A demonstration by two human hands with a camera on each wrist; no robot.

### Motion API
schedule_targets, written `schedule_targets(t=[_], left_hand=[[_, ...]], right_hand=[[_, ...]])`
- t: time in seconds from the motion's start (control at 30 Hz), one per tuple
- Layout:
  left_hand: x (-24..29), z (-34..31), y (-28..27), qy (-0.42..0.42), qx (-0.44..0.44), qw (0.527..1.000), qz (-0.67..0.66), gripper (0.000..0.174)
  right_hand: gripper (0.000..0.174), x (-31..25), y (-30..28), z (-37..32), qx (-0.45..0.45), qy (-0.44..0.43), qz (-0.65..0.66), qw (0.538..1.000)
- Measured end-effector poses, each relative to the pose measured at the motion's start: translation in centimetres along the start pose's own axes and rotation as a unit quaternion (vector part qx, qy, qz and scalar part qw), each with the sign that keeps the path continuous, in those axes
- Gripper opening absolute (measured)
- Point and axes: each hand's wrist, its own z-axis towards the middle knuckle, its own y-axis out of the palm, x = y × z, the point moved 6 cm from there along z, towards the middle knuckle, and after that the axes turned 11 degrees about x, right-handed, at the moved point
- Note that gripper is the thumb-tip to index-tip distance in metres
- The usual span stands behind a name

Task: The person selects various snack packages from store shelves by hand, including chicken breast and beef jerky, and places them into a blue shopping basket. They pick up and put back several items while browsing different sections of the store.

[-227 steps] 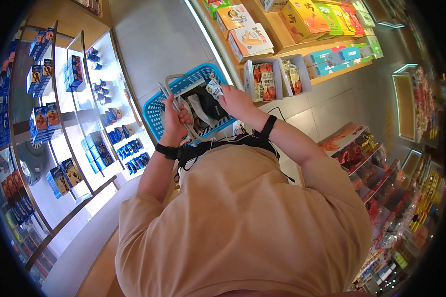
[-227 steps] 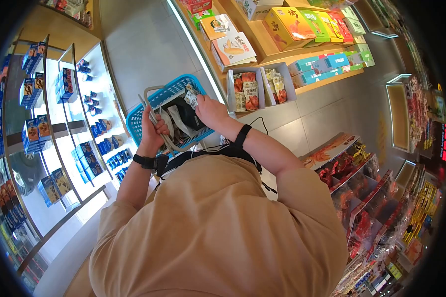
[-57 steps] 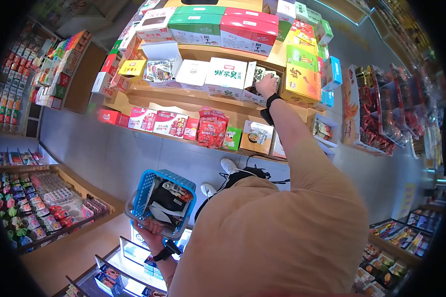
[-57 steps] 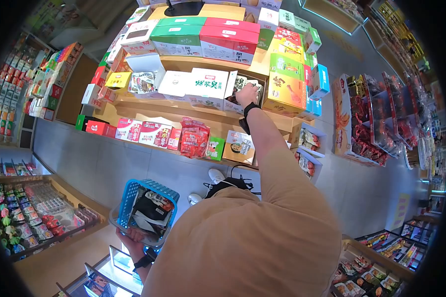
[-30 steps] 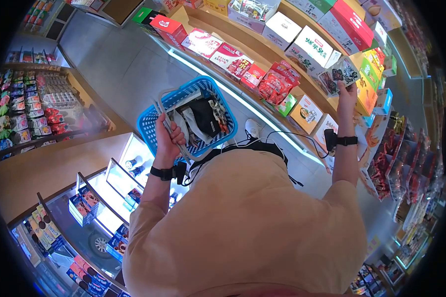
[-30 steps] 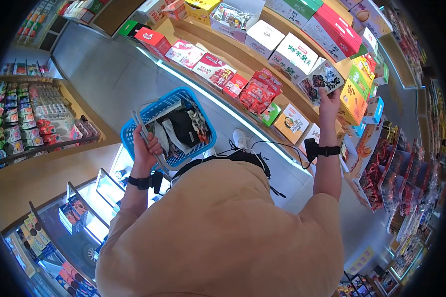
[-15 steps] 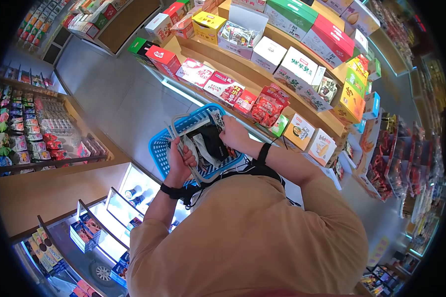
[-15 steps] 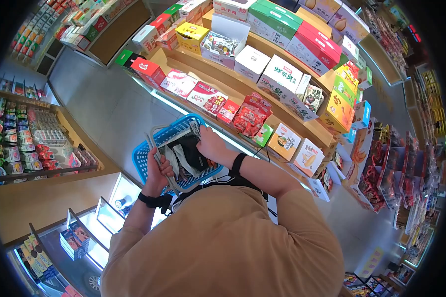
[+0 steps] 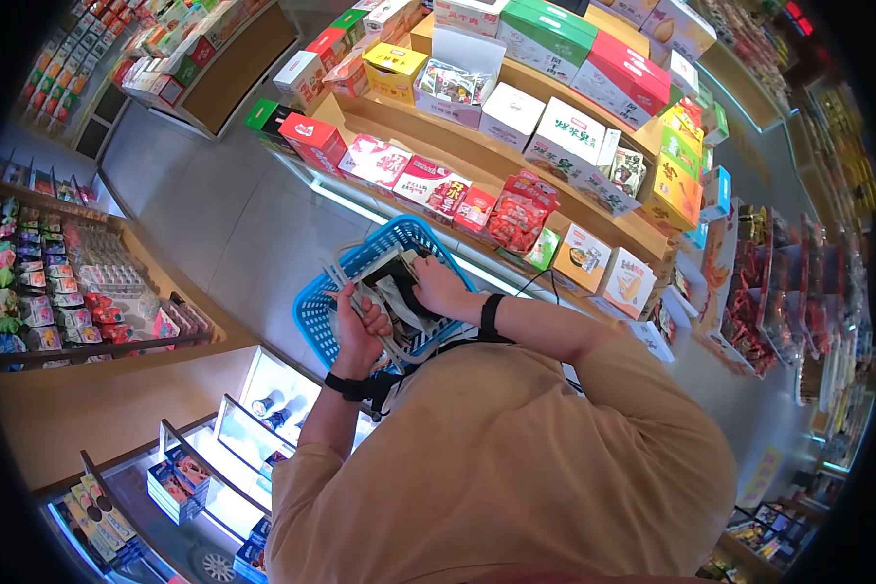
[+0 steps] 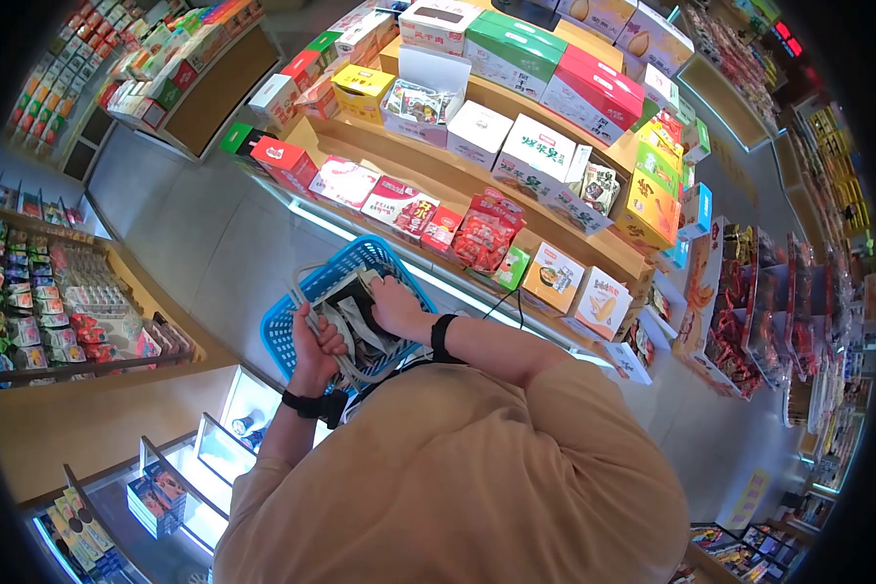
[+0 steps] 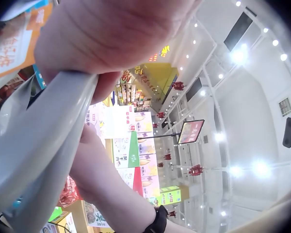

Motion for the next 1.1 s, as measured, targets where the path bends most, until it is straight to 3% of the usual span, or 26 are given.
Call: schedule_targets(t=[0.13,0.23,0.33,0.37,0.43,0.47,0.53,0.6,0.77,0.87,1.1], left_hand=[[0.5,0.4,-0.6,0.006,-0.007,1.000,-0.005,0.048],[1.3,0.3,-1.3,0.018,-0.017,1.000,-0.001,0.048],[2.2,0.4,-2.1,0.024,-0.018,1.000,0.001,0.047],[2.5,0.7,-2.6,0.025,-0.025,0.999,0.004,0.046],[3.0,1.2,-3.4,0.019,-0.022,1.000,0.001,0.046],[3.3,1.5,-3.8,0.017,-0.020,1.000,0.000,0.046],[3.7,2.1,-4.6,0.016,-0.008,1.000,-0.004,0.047],[4.3,2.6,-5.3,0.019,-0.003,1.000,-0.001,0.047],[6.1,5.0,-7.4,0.015,0.034,0.999,0.005,0.049],[7.3,6.2,-8.4,0.021,0.072,0.997,0.004,0.050],[9.5,7.9,-8.9,0.038,0.127,0.991,-0.001,0.053]], right_hand=[[0.044,1.1,1.3,0.5,-0.014,0.005,-0.003,1.000],[0.054,1.4,0.0,0.8,-0.061,0.077,0.004,0.995],[0.061,0.9,-2.7,1.6,-0.040,0.044,-0.002,0.998],[0.058,0.5,-4.4,2.3,0.008,0.021,-0.010,1.000],[0.055,0.4,-8.5,4.2,0.028,0.047,0.023,0.998],[0.054,0.7,-10.5,5.5,0.039,0.059,0.040,0.997],[0.049,3.4,-13.8,9.0,0.165,0.054,0.032,0.984],[0.047,7.1,-16.6,13.4,0.208,0.090,0.028,0.974],[0.050,10.6,-22.8,22.8,0.251,0.188,0.078,0.946],[0.049,11.8,-24.0,28.6,0.296,0.189,0.104,0.930],[0.051,15.3,-20.6,37.1,0.235,0.121,-0.102,0.959]])
